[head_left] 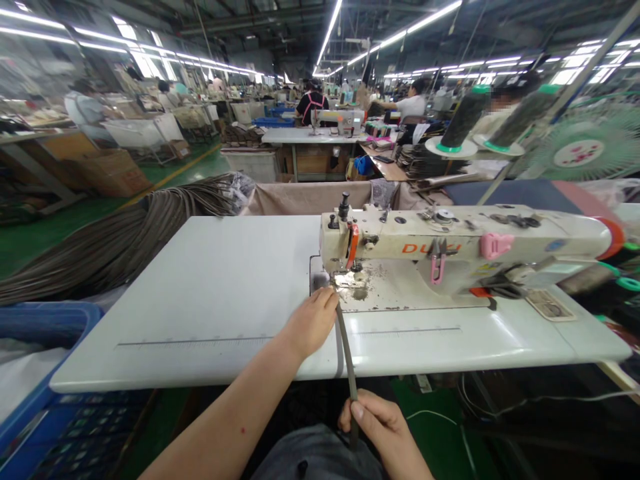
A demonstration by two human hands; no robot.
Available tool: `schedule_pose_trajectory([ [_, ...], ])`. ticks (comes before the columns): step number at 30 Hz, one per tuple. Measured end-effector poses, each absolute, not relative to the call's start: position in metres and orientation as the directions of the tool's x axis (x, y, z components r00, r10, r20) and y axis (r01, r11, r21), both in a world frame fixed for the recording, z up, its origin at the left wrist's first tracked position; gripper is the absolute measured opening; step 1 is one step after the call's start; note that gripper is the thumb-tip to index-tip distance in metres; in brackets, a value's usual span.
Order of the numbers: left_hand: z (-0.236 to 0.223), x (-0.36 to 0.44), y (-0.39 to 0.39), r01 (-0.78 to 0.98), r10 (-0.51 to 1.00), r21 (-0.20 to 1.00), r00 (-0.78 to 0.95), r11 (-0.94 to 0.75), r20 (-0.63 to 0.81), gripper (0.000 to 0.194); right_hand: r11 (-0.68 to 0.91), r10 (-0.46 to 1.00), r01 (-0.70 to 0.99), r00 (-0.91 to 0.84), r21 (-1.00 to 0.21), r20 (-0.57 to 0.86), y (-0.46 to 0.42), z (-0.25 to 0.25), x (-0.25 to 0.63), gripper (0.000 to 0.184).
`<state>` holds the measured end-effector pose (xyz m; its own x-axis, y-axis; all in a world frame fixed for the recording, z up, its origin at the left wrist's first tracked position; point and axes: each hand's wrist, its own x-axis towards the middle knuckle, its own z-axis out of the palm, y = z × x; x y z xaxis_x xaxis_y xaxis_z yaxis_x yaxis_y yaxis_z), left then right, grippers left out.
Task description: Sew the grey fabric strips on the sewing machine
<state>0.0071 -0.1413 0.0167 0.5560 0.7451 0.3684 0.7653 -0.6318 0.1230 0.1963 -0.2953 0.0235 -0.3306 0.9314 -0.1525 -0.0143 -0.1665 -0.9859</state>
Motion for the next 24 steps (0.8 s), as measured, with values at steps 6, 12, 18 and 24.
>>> schedule_pose_trajectory([
  [6,0.0162,0.0057,-0.1432,0.761,0.728,0.092,0.569,-0.643,0.382,0.028,-0.127,0.931,-0.010,-0.347,-0.992,-0.115,-0.2962,0.0216,0.1971,0.041],
  [12,0.0223,0.0053,-0.1443,0.748,0.722,0.104,0.581,-0.656,0.374,0.021,-0.045,0.952,-0.016,-0.305,-0.999,-0.037,-0.2971,0.0145,0.1958,0.024],
  [18,0.0210,0.0063,-0.1447,0.754,0.711,0.072,0.578,-0.653,0.400,0.022,-0.183,0.959,-0.039,-0.227,-0.982,-0.170,-0.2970,0.0153,0.1925,0.028],
  [24,0.0214,0.0068,-0.1446,0.755,0.707,0.050,0.586,-0.654,0.396,0.018,-0.265,0.937,-0.059,-0.252,-0.962,-0.243,-0.2944,0.0184,0.1929,0.039],
])
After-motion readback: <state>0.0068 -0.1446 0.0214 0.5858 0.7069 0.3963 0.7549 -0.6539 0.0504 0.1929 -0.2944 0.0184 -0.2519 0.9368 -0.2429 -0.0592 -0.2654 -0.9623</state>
